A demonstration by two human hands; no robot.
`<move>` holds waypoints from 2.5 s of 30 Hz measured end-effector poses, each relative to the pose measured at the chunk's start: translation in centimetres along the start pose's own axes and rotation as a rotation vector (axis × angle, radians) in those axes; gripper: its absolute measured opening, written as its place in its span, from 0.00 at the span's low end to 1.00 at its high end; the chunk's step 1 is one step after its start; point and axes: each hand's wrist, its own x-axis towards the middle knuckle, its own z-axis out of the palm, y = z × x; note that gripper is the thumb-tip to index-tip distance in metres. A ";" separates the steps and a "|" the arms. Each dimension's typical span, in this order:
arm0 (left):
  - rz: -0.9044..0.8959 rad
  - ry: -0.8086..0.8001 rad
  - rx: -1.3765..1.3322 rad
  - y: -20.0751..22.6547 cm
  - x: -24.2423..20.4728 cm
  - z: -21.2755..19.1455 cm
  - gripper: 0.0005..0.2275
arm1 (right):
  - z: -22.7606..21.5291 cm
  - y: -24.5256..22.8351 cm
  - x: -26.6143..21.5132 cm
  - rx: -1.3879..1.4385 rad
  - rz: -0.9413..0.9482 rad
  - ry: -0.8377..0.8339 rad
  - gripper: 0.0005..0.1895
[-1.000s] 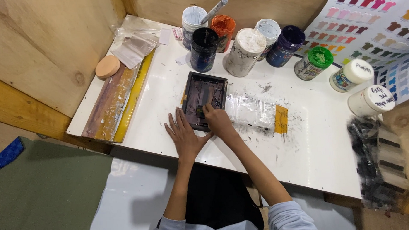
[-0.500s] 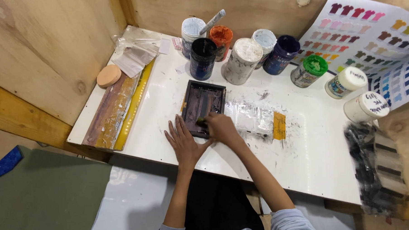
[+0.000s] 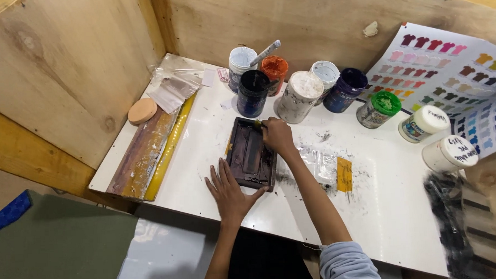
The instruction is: The person prepares a screen printing setup by moving a plastic-wrapped screen aside, then scoops black ink from a container into a tray using a spatula. They spread the ink evenly across the tray and use a squeegee to pull the ink through the screen onto the surface below.
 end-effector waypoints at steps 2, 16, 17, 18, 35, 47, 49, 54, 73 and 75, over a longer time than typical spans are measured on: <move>-0.011 -0.005 -0.004 -0.1 0.1 0.2 0.61 | 0.1 -0.6 -0.3 -0.054 -0.048 0.013 0.13; -0.018 -0.003 -0.009 -0.1 0.2 0.6 0.61 | 5.2 -0.1 -4.4 -0.278 -0.312 0.009 0.20; -0.018 0.005 -0.002 -0.2 0.2 0.8 0.61 | 4.5 -0.8 -5.1 -0.292 -0.319 -0.008 0.21; -0.017 0.012 0.006 -0.3 0.2 0.9 0.62 | 3.8 -1.5 -5.8 -0.305 -0.326 -0.022 0.22; 0.055 0.105 0.099 -1.5 -0.2 2.6 0.60 | 1.0 -5.2 -14.0 -0.329 -0.452 -0.107 0.27; 0.055 0.082 0.033 -0.5 -0.1 1.0 0.60 | -4.9 -3.3 -4.3 0.007 -0.139 0.078 0.13; 0.054 0.069 0.043 -0.5 0.0 0.9 0.60 | -2.3 -1.5 -2.4 -0.036 -0.119 0.125 0.13; 0.011 0.019 0.039 -0.5 0.1 0.9 0.61 | -1.1 -2.2 -0.8 -0.046 -0.082 0.137 0.14; 0.017 -0.039 -0.037 -1.5 0.0 1.1 0.61 | -1.6 8.3 -11.8 0.025 0.029 0.615 0.22; 0.002 -0.022 -0.130 -2.1 -0.1 1.8 0.56 | -4.3 8.7 -15.1 -0.133 0.228 0.488 0.23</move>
